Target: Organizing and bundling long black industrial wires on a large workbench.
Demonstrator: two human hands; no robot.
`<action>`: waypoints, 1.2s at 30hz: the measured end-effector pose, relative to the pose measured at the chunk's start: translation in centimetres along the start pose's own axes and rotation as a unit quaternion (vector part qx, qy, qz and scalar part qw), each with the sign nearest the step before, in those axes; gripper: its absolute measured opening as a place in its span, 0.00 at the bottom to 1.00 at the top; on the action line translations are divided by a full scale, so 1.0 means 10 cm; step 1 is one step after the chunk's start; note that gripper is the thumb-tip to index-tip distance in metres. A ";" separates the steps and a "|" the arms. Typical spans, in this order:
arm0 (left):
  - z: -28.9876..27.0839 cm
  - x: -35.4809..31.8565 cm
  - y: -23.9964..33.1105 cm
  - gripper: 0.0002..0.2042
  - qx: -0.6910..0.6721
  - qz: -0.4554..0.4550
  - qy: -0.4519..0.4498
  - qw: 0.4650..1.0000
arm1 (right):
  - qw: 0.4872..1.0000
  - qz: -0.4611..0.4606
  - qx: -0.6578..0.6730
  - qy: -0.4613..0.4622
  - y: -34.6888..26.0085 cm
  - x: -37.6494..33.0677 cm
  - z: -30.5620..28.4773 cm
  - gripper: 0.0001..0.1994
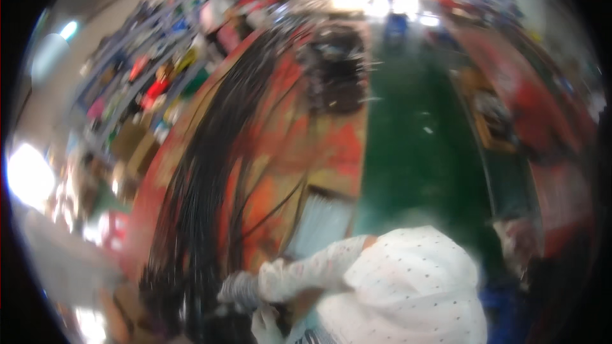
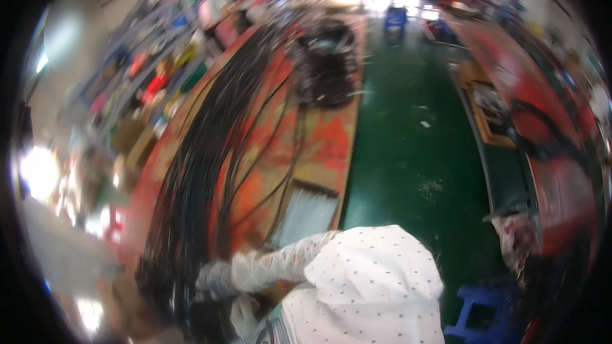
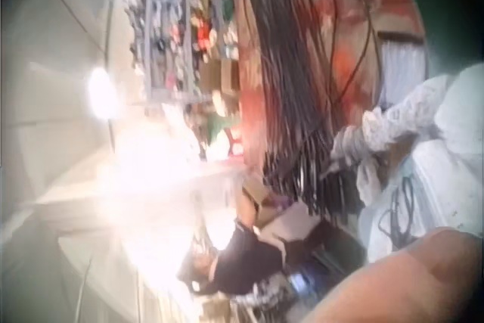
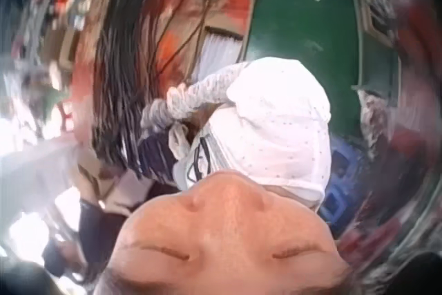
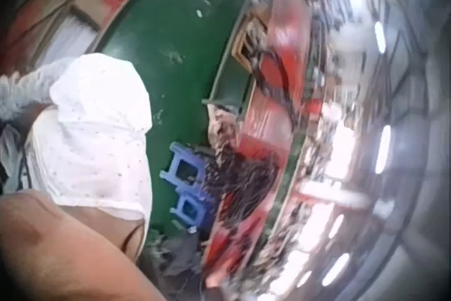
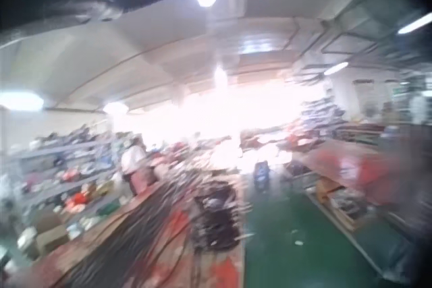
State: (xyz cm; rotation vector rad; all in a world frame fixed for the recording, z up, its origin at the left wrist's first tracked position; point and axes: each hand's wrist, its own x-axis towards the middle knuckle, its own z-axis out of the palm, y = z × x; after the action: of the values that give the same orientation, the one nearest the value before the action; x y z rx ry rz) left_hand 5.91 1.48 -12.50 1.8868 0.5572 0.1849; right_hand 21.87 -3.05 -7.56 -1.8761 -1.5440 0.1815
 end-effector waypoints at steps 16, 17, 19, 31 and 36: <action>0.33 -0.76 0.49 0.13 -0.032 -0.261 0.225 0.938 | 0.804 0.153 0.561 0.123 0.90 0.43 -0.68 0.10; 0.33 -0.77 0.56 0.13 -0.064 -0.292 0.243 0.923 | 0.800 0.168 0.568 0.089 0.68 0.47 -0.91 0.10; 0.34 -0.62 0.55 0.13 -0.094 -0.305 0.237 0.917 | 0.802 0.185 0.562 0.082 0.54 0.35 -1.01 0.09; 0.42 -0.07 0.96 0.12 0.171 -0.044 0.133 0.975 | 0.921 0.077 -0.044 -0.380 0.53 -0.04 0.02 0.19; 0.33 -0.34 0.95 0.13 0.182 -0.047 0.070 0.980 | 0.941 0.247 -0.078 -0.218 1.00 0.03 -0.48 0.22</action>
State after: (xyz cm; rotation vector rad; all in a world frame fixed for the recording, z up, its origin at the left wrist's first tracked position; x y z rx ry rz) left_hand 6.92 -5.57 -4.59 2.2065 0.8198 0.1620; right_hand 32.48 -5.34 -9.69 -2.4470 -1.3488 0.7650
